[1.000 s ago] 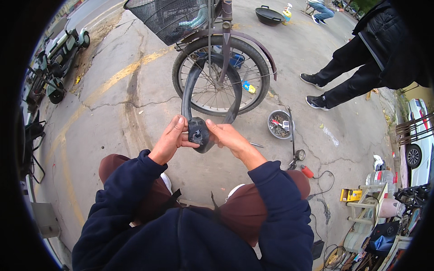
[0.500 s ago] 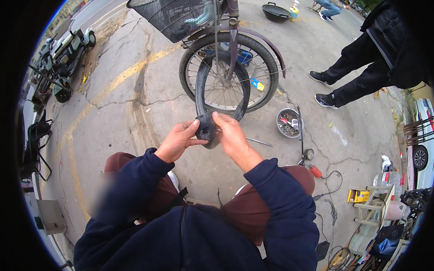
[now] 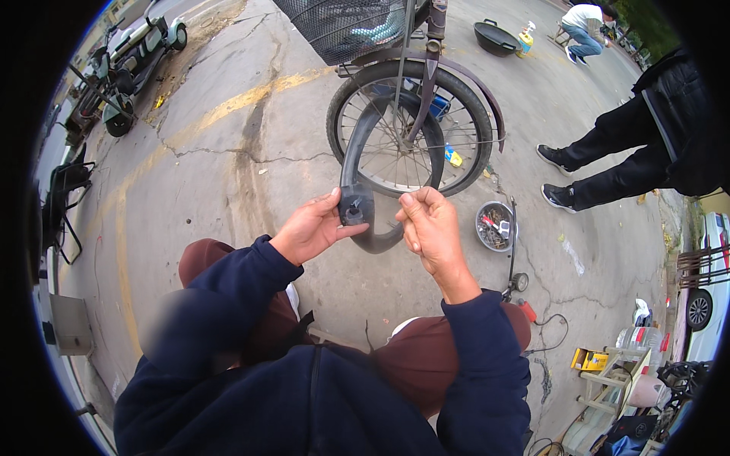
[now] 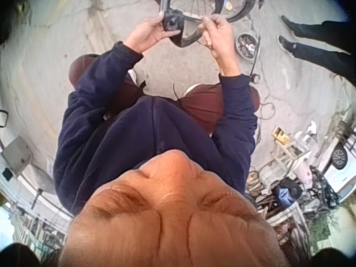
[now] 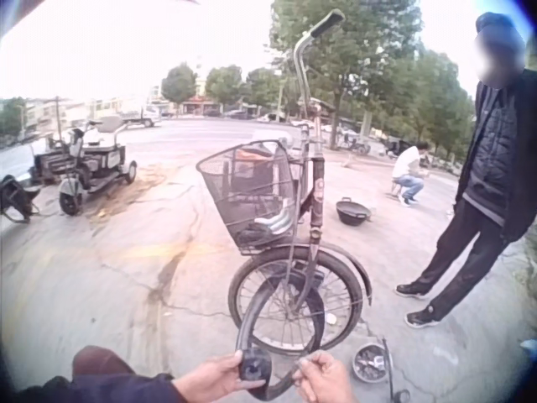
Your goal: The person sits and uses a red electric heat gun to warm a section of a bicycle inner tube. They then apply glue from a tube to the heated area and rub it in with a finger. The inner tube is held and rotated during the process.
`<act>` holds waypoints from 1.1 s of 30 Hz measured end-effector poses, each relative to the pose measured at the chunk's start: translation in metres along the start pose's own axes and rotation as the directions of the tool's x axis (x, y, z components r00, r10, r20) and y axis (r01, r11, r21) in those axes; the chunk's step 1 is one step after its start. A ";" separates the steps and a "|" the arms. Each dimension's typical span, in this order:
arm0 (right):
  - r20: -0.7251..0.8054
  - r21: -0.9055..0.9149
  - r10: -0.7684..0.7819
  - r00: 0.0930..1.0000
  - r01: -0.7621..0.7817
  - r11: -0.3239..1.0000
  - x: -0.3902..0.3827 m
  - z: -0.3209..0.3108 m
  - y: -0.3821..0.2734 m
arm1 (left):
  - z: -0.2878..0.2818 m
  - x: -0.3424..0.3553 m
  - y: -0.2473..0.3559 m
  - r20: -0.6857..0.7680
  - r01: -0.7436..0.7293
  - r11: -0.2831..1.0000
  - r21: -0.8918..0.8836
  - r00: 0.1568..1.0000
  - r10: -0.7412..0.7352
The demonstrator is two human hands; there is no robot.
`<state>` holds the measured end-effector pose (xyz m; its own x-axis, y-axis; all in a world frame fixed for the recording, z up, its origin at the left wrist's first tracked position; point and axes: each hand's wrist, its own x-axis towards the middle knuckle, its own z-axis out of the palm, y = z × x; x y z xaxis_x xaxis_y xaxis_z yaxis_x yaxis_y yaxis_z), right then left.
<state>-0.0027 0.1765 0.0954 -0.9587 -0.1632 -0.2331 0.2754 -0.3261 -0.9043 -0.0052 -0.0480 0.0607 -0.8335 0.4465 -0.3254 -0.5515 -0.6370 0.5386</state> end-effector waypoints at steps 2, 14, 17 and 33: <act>0.031 0.069 0.019 0.999 -0.021 0.997 -0.006 0.005 0.002 | 0.001 0.001 -0.002 -0.005 0.010 1.000 -0.002 1.000 -0.010; 0.805 -0.522 -0.020 0.593 0.724 0.451 -0.038 0.048 0.034 | 0.000 0.004 -0.002 0.087 0.048 0.981 -0.189 0.996 -0.032; 0.748 -0.663 0.197 0.633 0.711 0.234 -0.048 0.047 0.026 | -0.001 0.000 0.003 0.015 0.082 0.986 -0.148 0.997 -0.081; 0.437 -0.415 -0.288 0.852 0.475 0.776 -0.030 0.010 -0.008 | 0.008 -0.010 0.010 0.074 0.138 0.984 -0.117 0.989 -0.130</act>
<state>0.0245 0.1751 0.1133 -0.8649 -0.4524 0.2177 -0.2711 0.0560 -0.9609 -0.0020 -0.0542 0.0759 -0.7503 0.5706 -0.3338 -0.6610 -0.6385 0.3941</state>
